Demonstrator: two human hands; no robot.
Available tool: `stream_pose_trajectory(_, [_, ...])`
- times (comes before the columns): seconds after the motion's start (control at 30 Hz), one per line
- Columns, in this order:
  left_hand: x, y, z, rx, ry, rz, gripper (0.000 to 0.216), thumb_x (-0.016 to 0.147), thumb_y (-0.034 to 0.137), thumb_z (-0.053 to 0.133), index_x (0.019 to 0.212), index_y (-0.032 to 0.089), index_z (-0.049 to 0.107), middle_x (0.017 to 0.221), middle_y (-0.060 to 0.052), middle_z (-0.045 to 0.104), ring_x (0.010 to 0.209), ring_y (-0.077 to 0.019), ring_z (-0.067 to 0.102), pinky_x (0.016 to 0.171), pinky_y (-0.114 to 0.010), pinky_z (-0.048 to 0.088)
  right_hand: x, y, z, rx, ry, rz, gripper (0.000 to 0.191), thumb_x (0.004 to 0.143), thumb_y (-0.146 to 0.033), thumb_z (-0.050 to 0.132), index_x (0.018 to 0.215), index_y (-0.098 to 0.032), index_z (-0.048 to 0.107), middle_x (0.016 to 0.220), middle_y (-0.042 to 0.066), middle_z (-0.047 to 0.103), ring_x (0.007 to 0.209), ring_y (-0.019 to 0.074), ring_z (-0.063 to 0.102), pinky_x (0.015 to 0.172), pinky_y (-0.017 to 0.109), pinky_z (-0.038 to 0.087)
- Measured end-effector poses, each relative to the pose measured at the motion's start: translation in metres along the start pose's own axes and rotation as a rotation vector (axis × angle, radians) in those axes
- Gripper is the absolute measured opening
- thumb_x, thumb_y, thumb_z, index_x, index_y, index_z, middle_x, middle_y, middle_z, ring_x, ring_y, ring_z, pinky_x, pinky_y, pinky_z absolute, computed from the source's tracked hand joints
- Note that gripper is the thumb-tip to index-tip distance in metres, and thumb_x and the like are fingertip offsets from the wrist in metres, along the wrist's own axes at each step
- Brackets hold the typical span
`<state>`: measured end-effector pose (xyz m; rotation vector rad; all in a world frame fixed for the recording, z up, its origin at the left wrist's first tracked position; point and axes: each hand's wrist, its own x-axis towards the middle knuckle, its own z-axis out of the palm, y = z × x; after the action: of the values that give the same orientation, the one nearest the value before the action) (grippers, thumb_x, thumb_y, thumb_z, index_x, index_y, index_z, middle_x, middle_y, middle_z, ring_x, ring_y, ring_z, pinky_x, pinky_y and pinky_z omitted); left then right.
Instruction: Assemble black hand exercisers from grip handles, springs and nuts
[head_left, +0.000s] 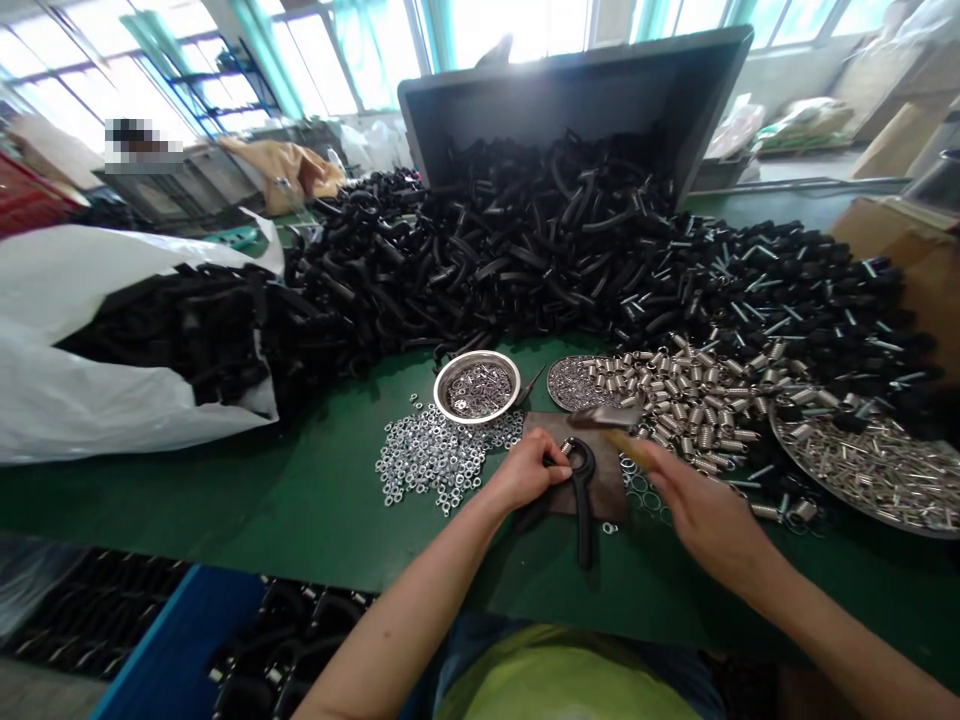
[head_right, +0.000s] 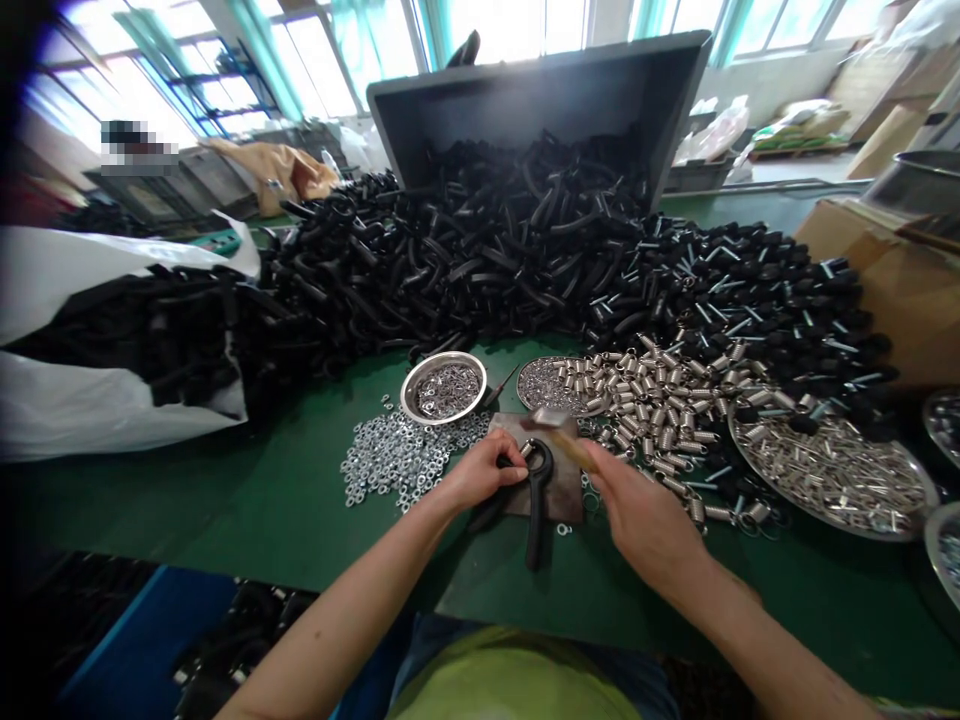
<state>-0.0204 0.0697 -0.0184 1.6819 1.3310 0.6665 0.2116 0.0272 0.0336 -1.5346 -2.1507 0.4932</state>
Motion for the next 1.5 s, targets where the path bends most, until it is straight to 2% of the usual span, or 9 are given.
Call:
stream_pose_trajectory(0.1, [0.001,-0.001,0.001,-0.004,0.007,-0.024,0.005,0.067,0.017,0.066,0.069,0.017,0.062,0.085,0.000,0.056,0.081,-0.0144,0.054,0.077,-0.026,0.041,0.006,0.000,0.005,-0.065,-0.147,-0.002,0.039,0.091,-0.031,0.034,0.124,-0.024,0.052,0.114,0.007,0.065,0.095,0.0257,0.065,0.078,0.040,0.053])
stream_pose_trajectory(0.27, [0.002,-0.001,0.002,0.004,0.025,-0.026,0.005,0.067,0.019,0.067,0.068,0.017,0.063,0.085,0.000,0.057,0.080,-0.0146,0.054,0.078,-0.026,0.041,0.005,-0.005,-0.004,-0.014,0.101,-0.034,0.044,0.092,-0.030,0.031,0.135,-0.023,0.040,0.123,0.008,0.060,0.104,0.0233,0.062,0.085,0.036,0.050])
stream_pose_trajectory(0.4, [0.002,0.005,0.003,0.043,0.035,-0.077,0.004,0.066,0.019,0.067,0.066,0.018,0.063,0.083,0.000,0.058,0.081,-0.0155,0.054,0.079,-0.027,0.040,0.007,0.010,0.015,-0.107,-0.131,0.037,0.040,0.092,-0.031,0.032,0.127,-0.023,0.049,0.109,0.008,0.068,0.093,0.0255,0.066,0.079,0.039,0.052])
stream_pose_trajectory(0.47, [0.001,0.008,0.003,0.056,0.038,-0.088,0.003,0.066,0.018,0.066,0.066,0.018,0.063,0.083,0.000,0.058,0.083,-0.0159,0.054,0.080,-0.028,0.040,0.007,0.015,0.021,-0.108,-0.192,0.064,0.040,0.092,-0.031,0.031,0.128,-0.023,0.049,0.109,0.007,0.067,0.093,0.0254,0.066,0.079,0.040,0.052])
stream_pose_trajectory(0.63, [-0.001,0.005,0.004,0.053,0.058,-0.045,0.005,0.066,0.018,0.067,0.065,0.018,0.062,0.083,0.000,0.057,0.085,-0.0159,0.054,0.081,-0.028,0.040,-0.002,0.008,0.011,-0.050,-0.103,0.064,0.041,0.093,-0.032,0.030,0.129,-0.023,0.048,0.116,0.006,0.064,0.097,0.0242,0.065,0.080,0.039,0.052])
stream_pose_trajectory(0.87, [-0.009,-0.001,0.007,0.063,0.098,0.082,0.006,0.070,0.021,0.067,0.071,0.018,0.063,0.085,-0.001,0.057,0.087,-0.0168,0.053,0.083,-0.030,0.039,-0.019,0.010,0.004,-0.003,-0.029,0.059,0.040,0.092,-0.032,0.032,0.128,-0.025,0.049,0.113,0.005,0.066,0.097,0.0235,0.065,0.079,0.038,0.053])
stream_pose_trajectory(1.23, [-0.018,0.001,0.007,0.116,0.136,0.122,0.012,0.070,0.021,0.069,0.079,0.019,0.061,0.089,-0.002,0.058,0.091,-0.0186,0.053,0.085,-0.032,0.039,-0.028,0.014,0.007,0.027,-0.143,0.127,0.040,0.093,-0.037,0.032,0.128,-0.026,0.048,0.113,0.005,0.066,0.094,0.0230,0.066,0.081,0.039,0.053])
stream_pose_trajectory(1.4, [-0.049,0.005,0.017,0.332,0.398,0.086,0.037,0.067,0.027,0.071,0.099,0.020,0.053,0.114,-0.008,0.049,0.108,-0.0245,0.046,0.091,-0.037,0.037,-0.038,-0.012,-0.015,0.118,-0.013,0.024,0.041,0.091,-0.033,0.036,0.132,-0.030,0.045,0.121,0.003,0.061,0.099,0.0219,0.064,0.082,0.035,0.054])
stream_pose_trajectory(1.5, [-0.065,0.001,0.025,0.449,0.348,0.044,0.021,0.078,0.028,0.060,0.095,0.020,0.052,0.097,-0.007,0.054,0.090,-0.0223,0.053,0.078,-0.034,0.043,-0.047,-0.015,-0.012,0.149,0.169,-0.043,0.044,0.092,-0.029,0.036,0.135,-0.027,0.042,0.112,0.007,0.066,0.087,0.0213,0.067,0.076,0.033,0.056])
